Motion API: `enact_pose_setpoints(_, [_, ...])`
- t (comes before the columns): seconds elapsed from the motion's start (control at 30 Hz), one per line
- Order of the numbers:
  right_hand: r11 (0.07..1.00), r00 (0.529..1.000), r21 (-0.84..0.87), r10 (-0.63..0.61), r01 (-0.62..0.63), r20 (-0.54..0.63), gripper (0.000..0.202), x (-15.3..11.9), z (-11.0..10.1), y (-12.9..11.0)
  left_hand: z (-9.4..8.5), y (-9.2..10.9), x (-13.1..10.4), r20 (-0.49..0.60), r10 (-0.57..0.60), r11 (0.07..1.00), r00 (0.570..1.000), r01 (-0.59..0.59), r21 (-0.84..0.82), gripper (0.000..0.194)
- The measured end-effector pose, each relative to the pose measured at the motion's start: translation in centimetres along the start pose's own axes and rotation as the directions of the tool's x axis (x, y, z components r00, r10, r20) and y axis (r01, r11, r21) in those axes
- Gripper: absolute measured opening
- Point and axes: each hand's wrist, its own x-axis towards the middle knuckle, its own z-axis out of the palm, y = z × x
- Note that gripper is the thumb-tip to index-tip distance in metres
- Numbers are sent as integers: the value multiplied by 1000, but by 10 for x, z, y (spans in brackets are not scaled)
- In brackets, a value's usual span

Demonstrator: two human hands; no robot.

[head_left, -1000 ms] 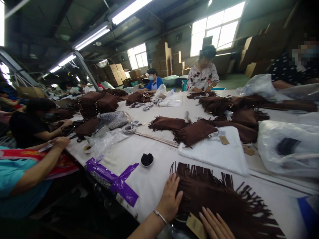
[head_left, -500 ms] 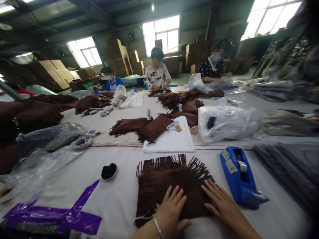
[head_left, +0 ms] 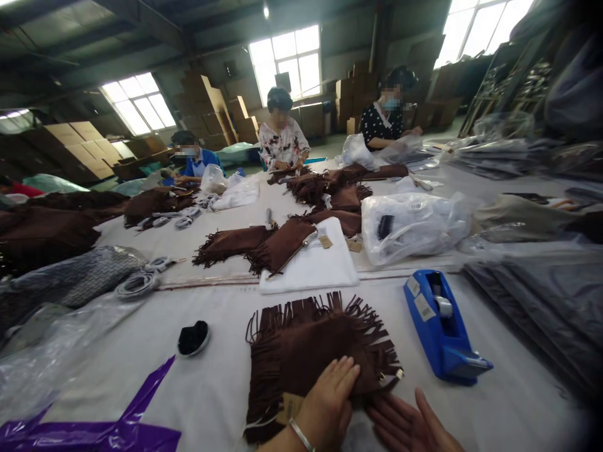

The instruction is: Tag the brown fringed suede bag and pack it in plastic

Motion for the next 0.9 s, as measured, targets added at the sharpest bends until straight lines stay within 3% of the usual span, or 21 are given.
enact_pose_setpoints(0.07, [997,997,13,-72,71,37,81,19,19,-10,-2,-1,-6,-47,45,999,998,-44,28,82])
enact_pose_setpoints(0.17, [993,992,-9,-119,119,-43,84,50,37,-25,3,-4,-11,-68,117,993,991,-115,36,85])
enact_pose_setpoints(0.33, [958,938,-31,-284,284,-196,80,83,30,-40,8,-4,-9,32,121,990,992,-119,-69,69])
enact_pose_setpoints(0.43, [913,886,-117,-408,391,-219,74,82,23,-49,-10,1,-12,65,125,975,990,-110,-195,54])
enact_pose_setpoints(0.53, [766,820,-477,-553,431,-146,72,75,31,-55,-40,3,-26,-147,-18,955,989,-27,-297,40])
enact_pose_setpoints(0.57, [674,809,-613,-580,412,-94,72,75,36,-55,-50,1,-33,-251,-126,945,960,39,-325,37])
enact_pose_setpoints(0.6, [560,811,-735,-585,382,-24,68,76,43,-54,-59,-3,-41,-344,-253,923,904,118,-367,33])
enact_pose_setpoints(0.67, [271,846,-907,-513,322,147,56,80,56,-46,-72,-18,-57,-449,-522,817,725,274,-507,30])
enact_pose_setpoints(0.77, [-143,896,-948,-311,284,316,60,86,72,-28,-78,-50,-85,-425,-788,597,446,383,-705,40])
enact_pose_setpoints(0.8, [-209,904,-930,-246,302,349,60,86,75,-23,-76,-61,-94,-402,-834,537,378,388,-749,44])
enact_pose_setpoints(0.83, [-198,905,-917,-189,345,382,58,83,76,-19,-74,-71,-104,-376,-867,484,326,378,-789,48])
enact_pose_setpoints(0.9, [-40,886,-896,-135,443,444,50,73,72,-17,-69,-88,-121,-283,-922,359,265,312,-879,55])
